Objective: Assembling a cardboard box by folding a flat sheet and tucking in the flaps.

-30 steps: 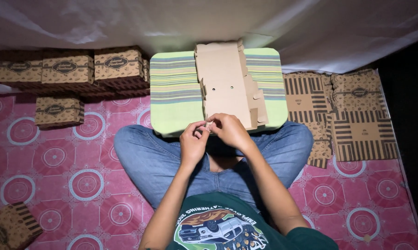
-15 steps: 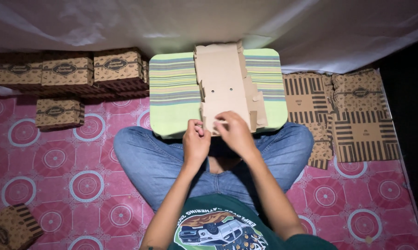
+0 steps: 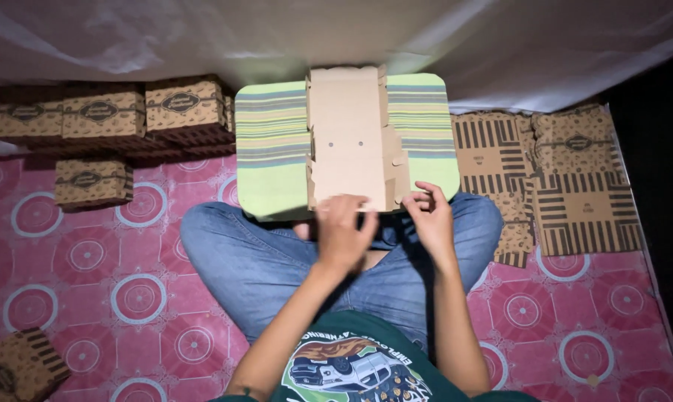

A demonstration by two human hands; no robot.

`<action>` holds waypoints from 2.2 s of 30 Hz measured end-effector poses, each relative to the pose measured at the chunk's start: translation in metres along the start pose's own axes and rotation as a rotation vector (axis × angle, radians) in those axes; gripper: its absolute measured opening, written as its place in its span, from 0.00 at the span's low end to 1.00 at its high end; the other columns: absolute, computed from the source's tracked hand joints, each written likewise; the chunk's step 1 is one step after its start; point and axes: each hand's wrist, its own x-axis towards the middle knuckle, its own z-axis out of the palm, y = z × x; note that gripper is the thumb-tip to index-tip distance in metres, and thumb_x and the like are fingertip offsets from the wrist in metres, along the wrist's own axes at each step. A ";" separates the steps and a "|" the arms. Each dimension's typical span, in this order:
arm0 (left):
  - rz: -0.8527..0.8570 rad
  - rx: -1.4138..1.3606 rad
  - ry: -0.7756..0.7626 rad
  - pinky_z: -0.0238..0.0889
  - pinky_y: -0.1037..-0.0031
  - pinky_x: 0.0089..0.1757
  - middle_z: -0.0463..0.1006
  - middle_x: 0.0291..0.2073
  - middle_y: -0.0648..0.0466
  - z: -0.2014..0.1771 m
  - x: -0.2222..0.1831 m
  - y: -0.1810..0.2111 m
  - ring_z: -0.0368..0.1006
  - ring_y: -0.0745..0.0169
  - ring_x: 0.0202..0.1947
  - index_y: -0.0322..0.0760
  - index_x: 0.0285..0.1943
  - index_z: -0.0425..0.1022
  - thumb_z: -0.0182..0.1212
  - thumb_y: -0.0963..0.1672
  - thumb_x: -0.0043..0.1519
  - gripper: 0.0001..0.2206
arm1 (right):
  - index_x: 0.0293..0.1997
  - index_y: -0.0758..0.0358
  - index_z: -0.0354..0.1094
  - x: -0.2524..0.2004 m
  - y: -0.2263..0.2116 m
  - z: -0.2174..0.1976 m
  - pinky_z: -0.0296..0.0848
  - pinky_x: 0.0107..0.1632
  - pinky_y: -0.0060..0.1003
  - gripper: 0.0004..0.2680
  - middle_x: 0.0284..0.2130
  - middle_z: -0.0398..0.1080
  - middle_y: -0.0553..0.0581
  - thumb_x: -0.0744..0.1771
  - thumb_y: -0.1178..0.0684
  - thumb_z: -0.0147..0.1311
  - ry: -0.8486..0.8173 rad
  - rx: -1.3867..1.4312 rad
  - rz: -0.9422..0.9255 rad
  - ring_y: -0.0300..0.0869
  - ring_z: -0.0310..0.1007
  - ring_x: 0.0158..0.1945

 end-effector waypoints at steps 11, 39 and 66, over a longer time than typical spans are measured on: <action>-0.009 -0.018 -0.280 0.43 0.54 0.66 0.84 0.38 0.50 0.034 -0.008 0.006 0.80 0.59 0.45 0.33 0.55 0.78 0.59 0.48 0.67 0.15 | 0.55 0.60 0.68 -0.005 0.010 0.020 0.76 0.47 0.32 0.14 0.31 0.77 0.55 0.64 0.60 0.60 -0.095 0.314 0.066 0.38 0.78 0.36; -0.098 -0.045 -0.293 0.40 0.52 0.65 0.84 0.39 0.57 0.037 -0.018 0.003 0.77 0.65 0.46 0.43 0.60 0.78 0.57 0.47 0.68 0.14 | 0.50 0.62 0.69 -0.012 0.001 0.034 0.76 0.41 0.25 0.12 0.32 0.77 0.54 0.62 0.62 0.59 -0.063 0.322 0.111 0.33 0.75 0.34; 0.010 -0.033 -0.409 0.58 0.58 0.55 0.84 0.37 0.53 0.003 0.005 0.005 0.78 0.55 0.45 0.42 0.53 0.82 0.58 0.45 0.65 0.12 | 0.41 0.54 0.79 0.000 0.003 0.022 0.72 0.53 0.36 0.03 0.36 0.77 0.51 0.68 0.53 0.59 0.013 0.041 -0.058 0.35 0.70 0.43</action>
